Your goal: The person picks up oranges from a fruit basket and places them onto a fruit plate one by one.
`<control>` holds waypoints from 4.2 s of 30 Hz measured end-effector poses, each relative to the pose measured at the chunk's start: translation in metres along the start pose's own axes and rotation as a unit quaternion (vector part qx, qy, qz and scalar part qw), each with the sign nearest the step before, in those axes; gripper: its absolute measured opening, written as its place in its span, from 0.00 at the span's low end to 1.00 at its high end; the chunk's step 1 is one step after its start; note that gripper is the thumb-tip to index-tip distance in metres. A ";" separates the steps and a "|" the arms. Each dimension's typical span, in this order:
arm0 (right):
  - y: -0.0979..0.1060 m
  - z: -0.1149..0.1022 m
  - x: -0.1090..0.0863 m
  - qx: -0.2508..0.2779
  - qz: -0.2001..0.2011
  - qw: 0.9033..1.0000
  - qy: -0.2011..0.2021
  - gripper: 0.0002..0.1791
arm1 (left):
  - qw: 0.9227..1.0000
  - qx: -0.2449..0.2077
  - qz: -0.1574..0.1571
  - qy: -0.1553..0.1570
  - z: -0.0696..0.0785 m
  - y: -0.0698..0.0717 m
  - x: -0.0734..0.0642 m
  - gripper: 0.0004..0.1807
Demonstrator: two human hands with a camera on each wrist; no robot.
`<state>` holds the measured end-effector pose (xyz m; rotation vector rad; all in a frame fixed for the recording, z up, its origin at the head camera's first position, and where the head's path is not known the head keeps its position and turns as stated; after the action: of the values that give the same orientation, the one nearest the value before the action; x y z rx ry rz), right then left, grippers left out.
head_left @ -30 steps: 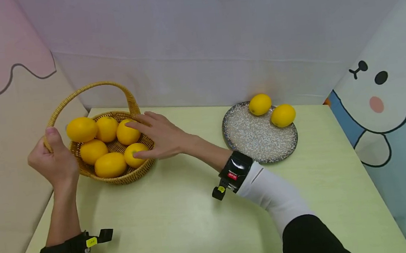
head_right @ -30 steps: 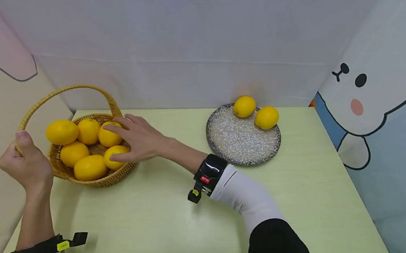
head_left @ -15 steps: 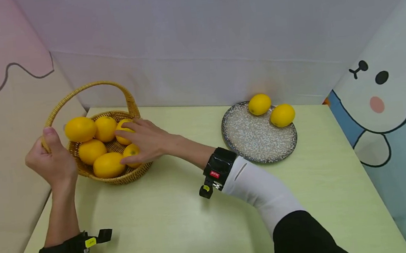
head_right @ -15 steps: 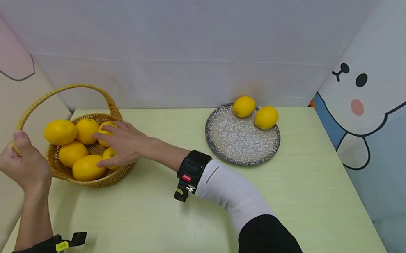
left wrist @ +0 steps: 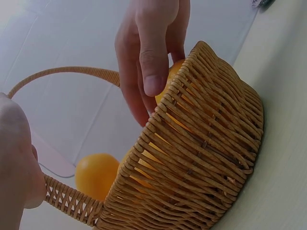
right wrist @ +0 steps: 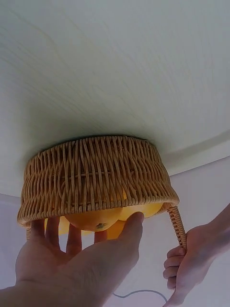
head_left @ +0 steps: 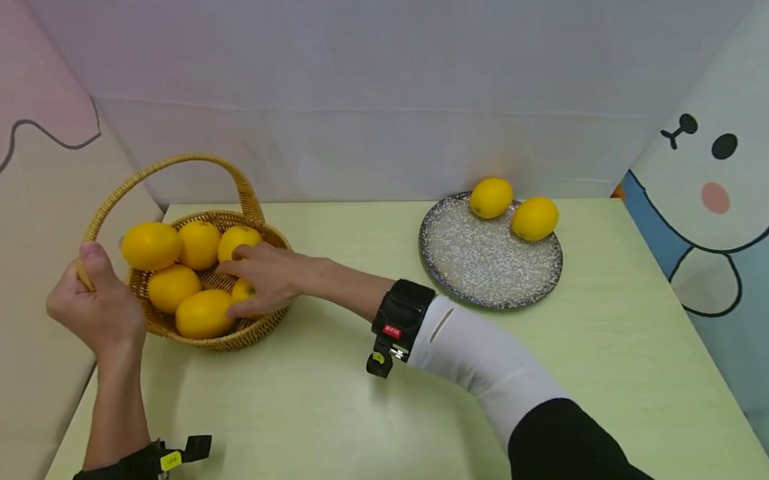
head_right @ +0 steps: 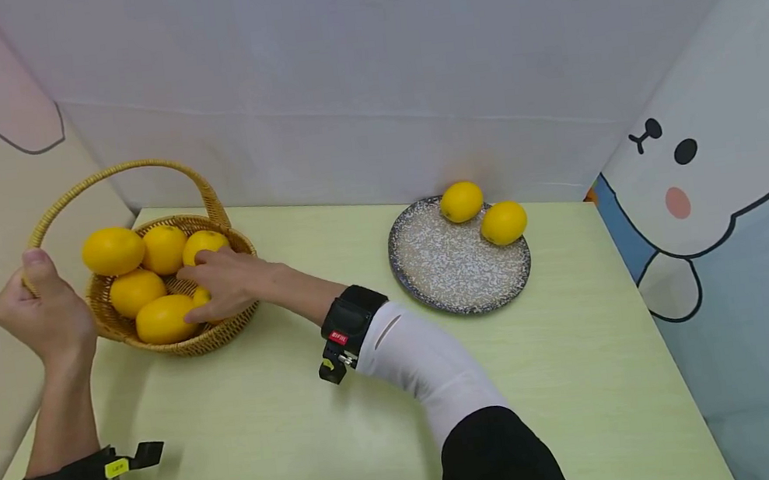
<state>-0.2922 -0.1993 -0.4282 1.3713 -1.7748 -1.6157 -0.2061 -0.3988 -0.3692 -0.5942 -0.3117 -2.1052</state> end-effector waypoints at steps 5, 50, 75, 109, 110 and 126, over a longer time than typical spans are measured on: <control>-0.005 -0.004 0.004 -0.012 -0.014 1.000 0.020 0.40 | 1.000 -0.002 0.000 0.005 -0.002 0.001 0.000 0.32; 0.010 -0.003 -0.002 0.000 0.027 0.999 0.035 0.36 | 1.000 -0.002 -0.001 0.006 -0.004 0.001 0.000 0.31; 0.060 0.015 -0.054 0.171 0.268 0.944 0.086 0.33 | 1.000 0.004 0.001 0.001 -0.003 0.001 0.000 0.31; 0.054 0.114 -0.145 0.187 0.376 0.907 0.019 0.31 | 1.000 -0.005 -0.003 0.000 -0.004 0.000 0.002 0.32; 0.054 0.120 -0.150 0.186 0.379 0.907 0.012 0.31 | 1.000 -0.006 -0.003 0.000 -0.004 0.000 0.002 0.32; 0.041 0.201 -0.207 0.164 0.401 0.898 -0.079 0.33 | 1.000 -0.006 0.002 0.004 -0.003 0.002 -0.001 0.32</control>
<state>-0.3746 0.0759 -0.3787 0.4591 -2.3464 -1.0121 -0.2052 -0.4005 -0.3719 -0.5934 -0.2944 -2.1052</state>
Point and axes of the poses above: each hand's wrist, its own x-axis towards the middle knuckle, its own y-axis out of the back of the hand, z = x × y, the point moved 10 cm from there along x, towards the middle knuckle, and after that the axes turned 3 degrees about -z, right-handed, at the moved point
